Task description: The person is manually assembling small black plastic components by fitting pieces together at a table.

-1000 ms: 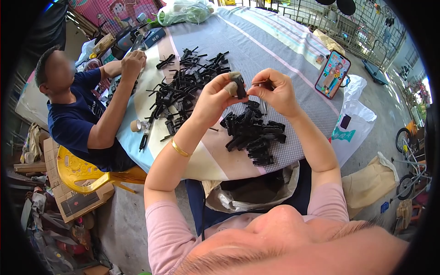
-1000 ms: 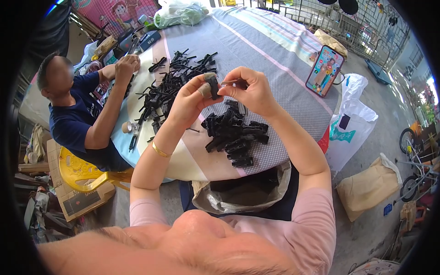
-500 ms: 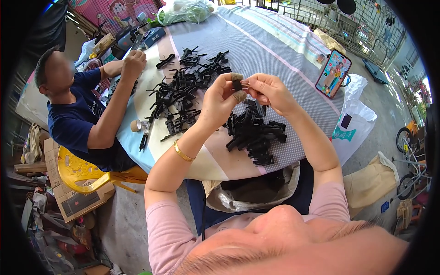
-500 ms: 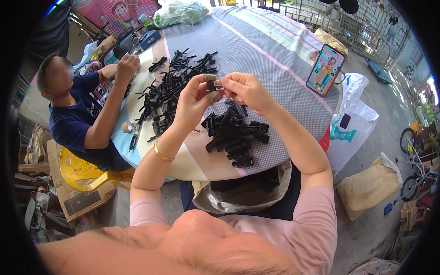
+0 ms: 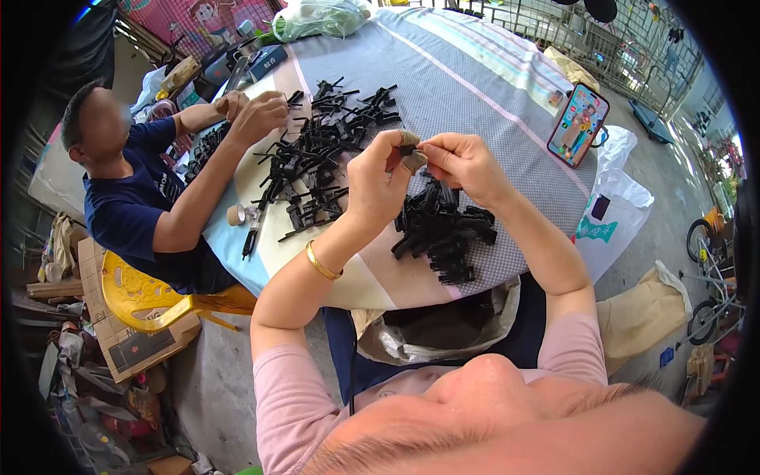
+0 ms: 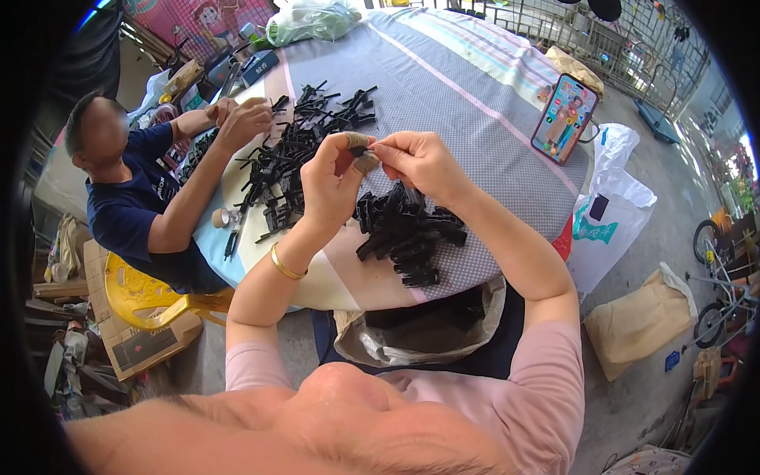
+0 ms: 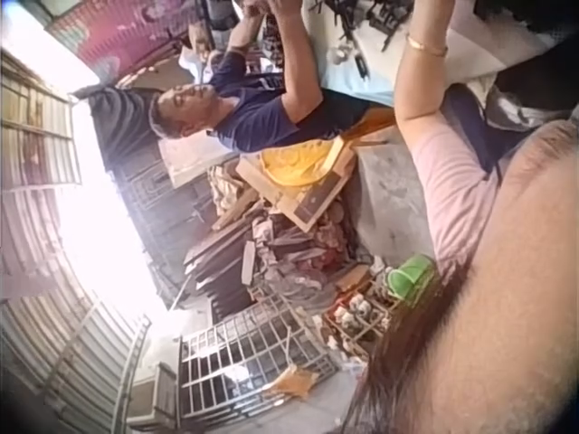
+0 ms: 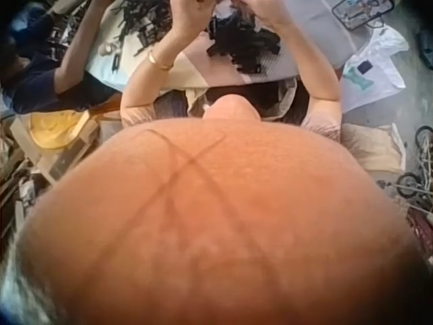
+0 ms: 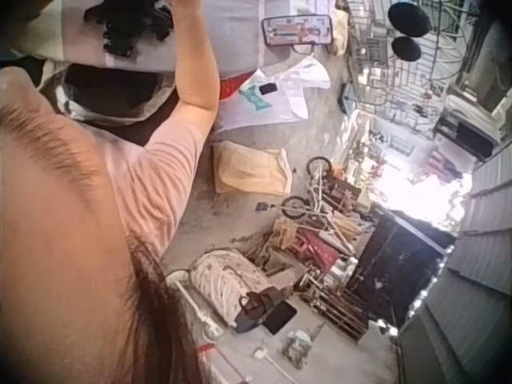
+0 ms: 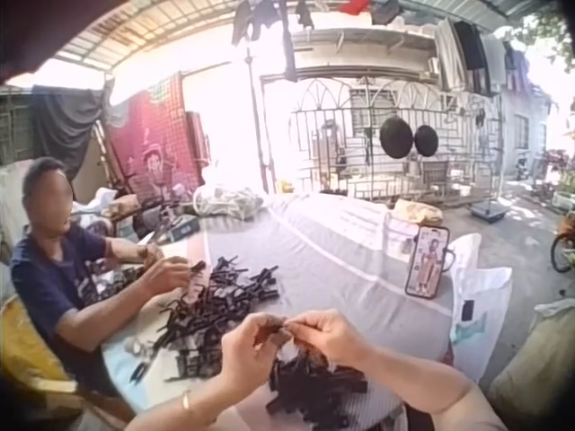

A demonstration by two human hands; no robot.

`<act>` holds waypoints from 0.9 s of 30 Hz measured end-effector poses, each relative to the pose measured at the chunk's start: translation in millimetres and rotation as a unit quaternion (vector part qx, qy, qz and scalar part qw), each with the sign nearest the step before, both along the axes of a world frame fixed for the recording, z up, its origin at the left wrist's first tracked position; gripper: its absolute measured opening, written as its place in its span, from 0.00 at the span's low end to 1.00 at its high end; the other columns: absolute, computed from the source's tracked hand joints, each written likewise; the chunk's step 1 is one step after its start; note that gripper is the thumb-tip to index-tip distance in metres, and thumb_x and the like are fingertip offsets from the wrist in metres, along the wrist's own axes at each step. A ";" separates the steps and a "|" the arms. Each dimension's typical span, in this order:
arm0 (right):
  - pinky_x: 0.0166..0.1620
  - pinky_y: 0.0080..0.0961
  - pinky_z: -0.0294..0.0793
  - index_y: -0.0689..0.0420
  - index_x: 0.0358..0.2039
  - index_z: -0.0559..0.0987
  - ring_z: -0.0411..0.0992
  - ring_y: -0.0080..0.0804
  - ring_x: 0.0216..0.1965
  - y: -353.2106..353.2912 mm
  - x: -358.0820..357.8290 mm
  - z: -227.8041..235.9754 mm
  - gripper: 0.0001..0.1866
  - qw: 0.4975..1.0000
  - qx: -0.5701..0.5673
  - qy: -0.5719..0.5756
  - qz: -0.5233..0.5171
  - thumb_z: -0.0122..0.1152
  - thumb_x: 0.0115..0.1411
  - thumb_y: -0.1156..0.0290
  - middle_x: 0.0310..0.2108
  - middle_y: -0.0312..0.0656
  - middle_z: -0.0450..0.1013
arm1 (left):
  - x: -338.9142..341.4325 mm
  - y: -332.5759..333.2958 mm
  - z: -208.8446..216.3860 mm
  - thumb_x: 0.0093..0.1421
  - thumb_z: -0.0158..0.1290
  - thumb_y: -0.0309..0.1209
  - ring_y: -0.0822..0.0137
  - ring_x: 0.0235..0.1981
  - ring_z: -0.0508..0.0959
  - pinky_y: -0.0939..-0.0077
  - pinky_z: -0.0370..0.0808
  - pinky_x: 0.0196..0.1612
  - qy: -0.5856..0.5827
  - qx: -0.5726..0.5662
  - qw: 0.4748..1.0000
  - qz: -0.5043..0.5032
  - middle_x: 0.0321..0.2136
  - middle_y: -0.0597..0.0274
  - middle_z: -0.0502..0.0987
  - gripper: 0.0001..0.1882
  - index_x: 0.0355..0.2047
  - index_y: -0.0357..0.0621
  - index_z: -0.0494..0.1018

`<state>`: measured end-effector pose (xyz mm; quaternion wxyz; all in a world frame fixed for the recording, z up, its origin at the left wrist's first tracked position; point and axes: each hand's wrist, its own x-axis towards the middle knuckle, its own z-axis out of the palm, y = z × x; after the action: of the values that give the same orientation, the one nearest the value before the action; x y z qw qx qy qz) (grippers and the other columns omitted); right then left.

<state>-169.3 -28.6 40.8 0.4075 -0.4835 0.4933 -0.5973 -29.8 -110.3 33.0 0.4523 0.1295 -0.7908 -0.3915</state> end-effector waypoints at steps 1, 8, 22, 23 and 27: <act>0.16 0.07 0.50 0.62 0.33 0.77 0.56 0.10 0.14 -0.6 -2.3 1.2 0.09 1.000 0.001 0.010 0.005 0.53 0.58 0.70 0.16 0.30 0.65 | 0.1 -0.7 1.5 0.52 0.52 0.18 0.78 0.32 0.74 0.84 0.72 0.37 -0.001 0.000 1.000 -0.001 0.30 0.61 0.76 0.11 0.37 0.34 0.68; 0.17 0.08 0.50 0.62 0.30 0.76 0.54 0.09 0.14 -3.2 -45.0 8.8 0.10 0.992 -0.094 -0.002 -0.090 0.50 0.58 0.70 0.15 0.28 0.63 | 1.2 -23.6 5.8 0.53 0.55 0.28 0.70 0.37 0.75 0.78 0.72 0.39 -0.119 0.163 0.946 -0.252 0.37 0.52 0.75 0.28 0.53 0.37 0.58; 0.22 0.16 0.65 0.58 0.27 0.78 0.65 0.21 0.18 -4.4 -4.1 -2.0 0.09 0.905 -0.190 0.370 -0.084 0.66 0.44 0.72 0.19 0.36 0.70 | -10.5 -35.0 -5.3 0.50 0.51 0.24 0.62 0.27 0.76 0.72 0.72 0.33 -0.136 -0.019 0.988 0.072 0.30 0.51 0.74 0.23 0.48 0.40 0.64; 0.23 0.19 0.68 0.57 0.26 0.78 0.68 0.26 0.18 -3.2 -3.7 -0.6 0.08 0.896 -0.193 0.392 -0.080 0.66 0.45 0.69 0.19 0.38 0.71 | -10.4 -31.3 -2.9 0.50 0.51 0.24 0.62 0.27 0.76 0.72 0.72 0.33 -0.136 -0.020 0.988 0.071 0.30 0.51 0.74 0.23 0.48 0.40 0.64; 0.23 0.19 0.68 0.58 0.26 0.78 0.68 0.26 0.18 -4.2 -2.5 -4.8 0.07 0.886 -0.272 0.367 -0.084 0.65 0.45 0.71 0.20 0.38 0.71 | -11.9 -23.6 -6.0 0.52 0.52 0.25 0.71 0.27 0.75 0.78 0.72 0.32 -0.111 0.050 0.992 0.026 0.30 0.55 0.75 0.19 0.45 0.38 0.68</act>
<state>-171.8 -32.9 36.0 -0.0019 -0.7169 0.4644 -0.5199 -41.7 -133.9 27.0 0.3649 0.2150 -0.8117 -0.4022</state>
